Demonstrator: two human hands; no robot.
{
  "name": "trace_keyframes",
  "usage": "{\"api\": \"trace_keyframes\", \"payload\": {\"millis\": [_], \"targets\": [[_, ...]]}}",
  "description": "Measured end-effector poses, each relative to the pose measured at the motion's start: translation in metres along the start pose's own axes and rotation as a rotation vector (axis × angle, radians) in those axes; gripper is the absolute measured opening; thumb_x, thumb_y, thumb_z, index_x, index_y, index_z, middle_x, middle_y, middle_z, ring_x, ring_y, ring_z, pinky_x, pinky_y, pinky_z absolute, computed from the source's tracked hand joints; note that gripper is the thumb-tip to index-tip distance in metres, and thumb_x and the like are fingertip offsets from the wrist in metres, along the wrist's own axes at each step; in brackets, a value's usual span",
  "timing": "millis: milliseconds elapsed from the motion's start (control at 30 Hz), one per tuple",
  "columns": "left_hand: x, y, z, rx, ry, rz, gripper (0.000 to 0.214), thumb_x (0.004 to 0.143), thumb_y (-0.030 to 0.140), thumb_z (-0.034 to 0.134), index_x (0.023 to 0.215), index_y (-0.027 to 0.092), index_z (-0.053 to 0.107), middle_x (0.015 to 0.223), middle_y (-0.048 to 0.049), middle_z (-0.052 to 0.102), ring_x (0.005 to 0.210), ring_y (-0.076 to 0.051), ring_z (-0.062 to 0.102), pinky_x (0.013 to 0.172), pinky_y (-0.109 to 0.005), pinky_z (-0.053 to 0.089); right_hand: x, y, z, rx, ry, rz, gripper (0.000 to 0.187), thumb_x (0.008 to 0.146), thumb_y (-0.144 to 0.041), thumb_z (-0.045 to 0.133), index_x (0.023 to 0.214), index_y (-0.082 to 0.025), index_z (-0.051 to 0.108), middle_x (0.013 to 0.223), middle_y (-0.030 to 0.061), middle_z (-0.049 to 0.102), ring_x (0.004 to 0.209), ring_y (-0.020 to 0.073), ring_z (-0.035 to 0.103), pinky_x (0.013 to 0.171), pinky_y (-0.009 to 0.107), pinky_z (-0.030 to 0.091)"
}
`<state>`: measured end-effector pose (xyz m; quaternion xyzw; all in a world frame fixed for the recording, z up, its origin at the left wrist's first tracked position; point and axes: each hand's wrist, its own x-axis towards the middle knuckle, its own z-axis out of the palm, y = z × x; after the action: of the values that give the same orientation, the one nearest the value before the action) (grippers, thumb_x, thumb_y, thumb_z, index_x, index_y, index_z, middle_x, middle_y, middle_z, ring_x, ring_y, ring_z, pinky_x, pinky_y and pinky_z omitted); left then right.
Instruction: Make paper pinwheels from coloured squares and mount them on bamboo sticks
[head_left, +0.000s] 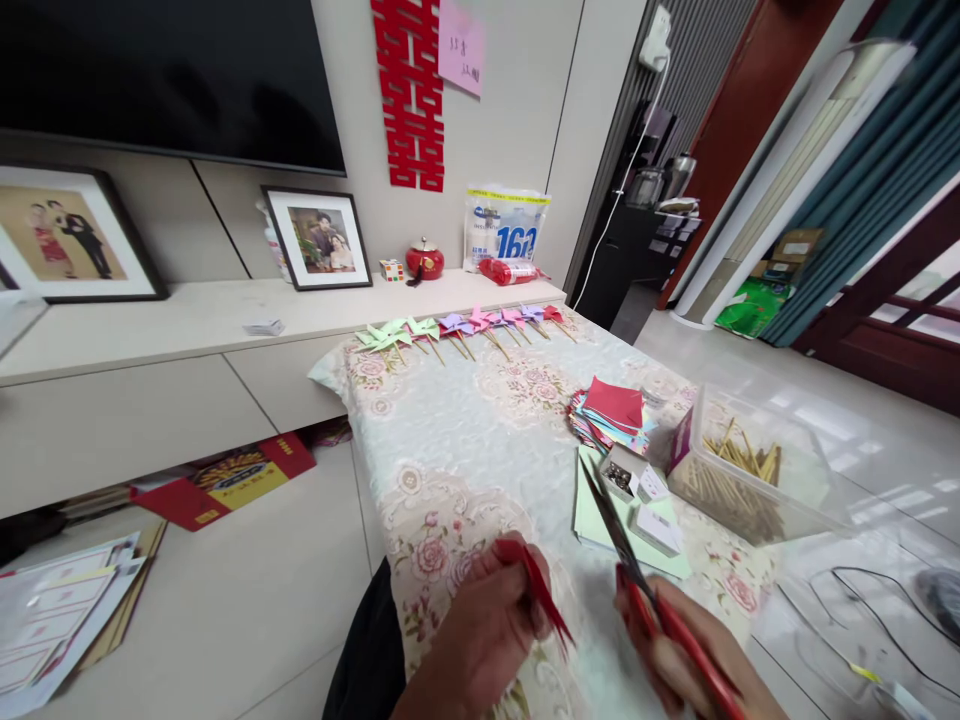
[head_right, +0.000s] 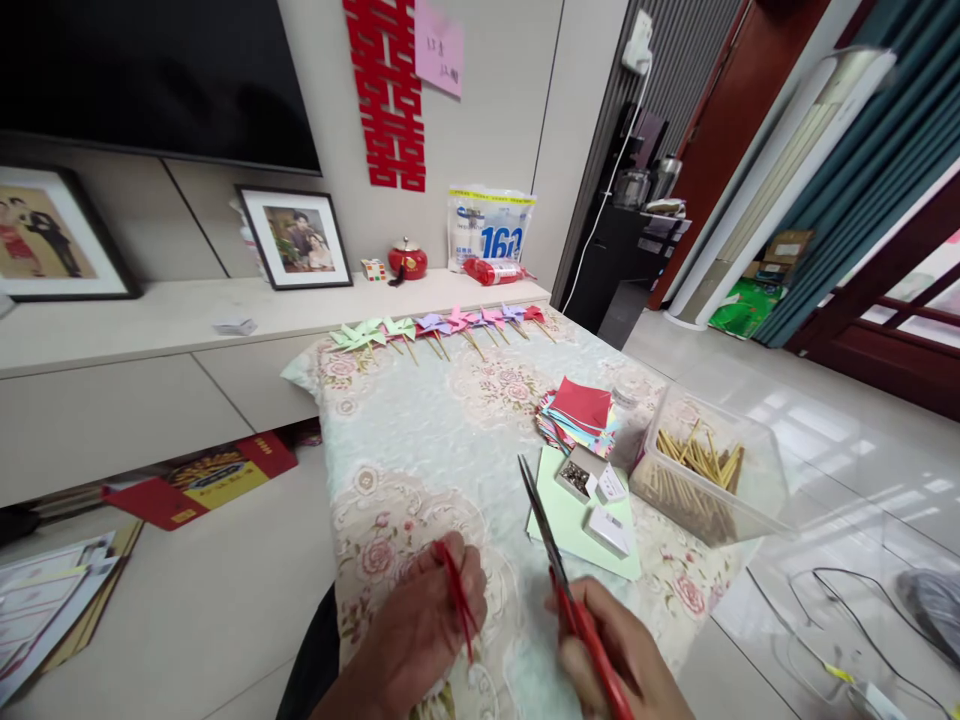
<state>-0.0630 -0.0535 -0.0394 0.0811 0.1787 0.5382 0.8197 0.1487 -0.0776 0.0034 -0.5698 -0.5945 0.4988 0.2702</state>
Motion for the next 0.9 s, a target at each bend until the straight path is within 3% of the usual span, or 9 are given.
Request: {"api": "trace_keyframes", "payload": {"millis": [33,100,167,267,367,533,700,800,900], "targets": [[-0.002,0.000,0.000,0.017,-0.063,-0.030,0.023,0.063,0.022,0.088,0.066,0.017,0.066,0.059,0.0009,0.061,0.050,-0.008,0.052,0.049,-0.020,0.039,0.013,-0.006,0.002,-0.053,0.022,-0.012,0.043,0.080,-0.067,0.063,0.082,-0.025,0.061,0.078,0.0062,0.062,0.075,0.0252,0.058,0.067,0.035,0.046],[-0.007,0.000,-0.001,0.086,-0.159,-0.122,0.020,0.068,0.018,0.083,0.065,0.016,0.064,0.057,0.0001,0.060,0.047,-0.008,0.051,0.046,-0.020,0.038,0.043,-0.019,0.010,-0.390,0.057,-0.015,0.031,0.083,-0.053,0.062,0.079,-0.022,0.057,0.073,0.0044,0.062,0.069,0.0224,0.055,0.065,0.033,0.042],[-0.010,0.000,-0.002,0.150,-0.211,-0.192,0.019,0.072,0.017,0.079,0.063,0.016,0.062,0.056,-0.0011,0.060,0.044,-0.009,0.052,0.044,-0.021,0.038,0.075,-0.032,0.023,-0.622,0.087,-0.038,0.020,0.081,-0.036,0.062,0.092,-0.020,0.061,0.084,0.0065,0.067,0.073,0.0228,0.058,0.066,0.032,0.040],[-0.010,-0.001,-0.005,0.154,-0.255,-0.193,0.021,0.073,0.016,0.078,0.061,0.016,0.061,0.055,-0.0015,0.059,0.043,-0.010,0.053,0.043,-0.021,0.038,0.120,-0.050,0.048,-0.833,0.075,-0.157,0.026,0.081,-0.031,0.062,0.101,-0.016,0.064,0.101,0.0131,0.070,0.087,0.0266,0.064,0.072,0.033,0.041],[-0.007,-0.002,-0.009,0.167,-0.308,-0.158,0.023,0.071,0.018,0.082,0.061,0.016,0.060,0.056,-0.0013,0.059,0.045,-0.010,0.054,0.045,-0.022,0.039,0.151,-0.061,0.072,-0.849,0.090,-0.202,0.029,0.081,-0.030,0.064,0.102,-0.011,0.066,0.104,0.0191,0.070,0.092,0.0312,0.065,0.076,0.036,0.043],[-0.002,-0.005,-0.011,0.172,-0.302,-0.133,0.027,0.072,0.021,0.082,0.060,0.017,0.058,0.054,0.0001,0.058,0.044,-0.010,0.052,0.045,-0.022,0.040,0.167,-0.062,0.097,-0.776,0.112,-0.284,0.029,0.080,-0.027,0.067,0.101,-0.007,0.069,0.110,0.0249,0.066,0.111,0.0372,0.057,0.090,0.041,0.043],[0.001,-0.008,-0.011,0.157,-0.217,-0.089,0.032,0.061,0.026,0.089,0.061,0.018,0.059,0.055,0.0026,0.058,0.040,-0.008,0.047,0.039,-0.020,0.035,0.159,-0.053,0.081,-0.551,0.109,-0.332,0.017,0.078,-0.025,0.070,0.091,-0.013,0.070,0.101,0.0154,0.067,0.100,0.0295,0.059,0.089,0.037,0.044],[0.003,-0.005,-0.006,0.195,-0.044,-0.012,0.032,0.058,0.030,0.091,0.064,0.017,0.063,0.057,0.0024,0.061,0.044,-0.008,0.050,0.044,-0.019,0.037,0.149,-0.044,0.057,-0.319,0.127,-0.355,0.016,0.088,-0.032,0.061,0.091,-0.018,0.068,0.085,0.0056,0.066,0.082,0.0213,0.061,0.079,0.032,0.046],[0.010,0.003,0.002,0.318,0.189,0.140,0.026,0.061,0.029,0.088,0.069,0.015,0.068,0.059,0.0011,0.065,0.052,-0.009,0.053,0.053,-0.020,0.042,0.139,-0.028,0.039,0.018,0.152,-0.372,0.036,0.097,-0.049,0.047,0.099,-0.018,0.066,0.074,0.0026,0.065,0.066,0.0175,0.060,0.065,0.029,0.048]]}}
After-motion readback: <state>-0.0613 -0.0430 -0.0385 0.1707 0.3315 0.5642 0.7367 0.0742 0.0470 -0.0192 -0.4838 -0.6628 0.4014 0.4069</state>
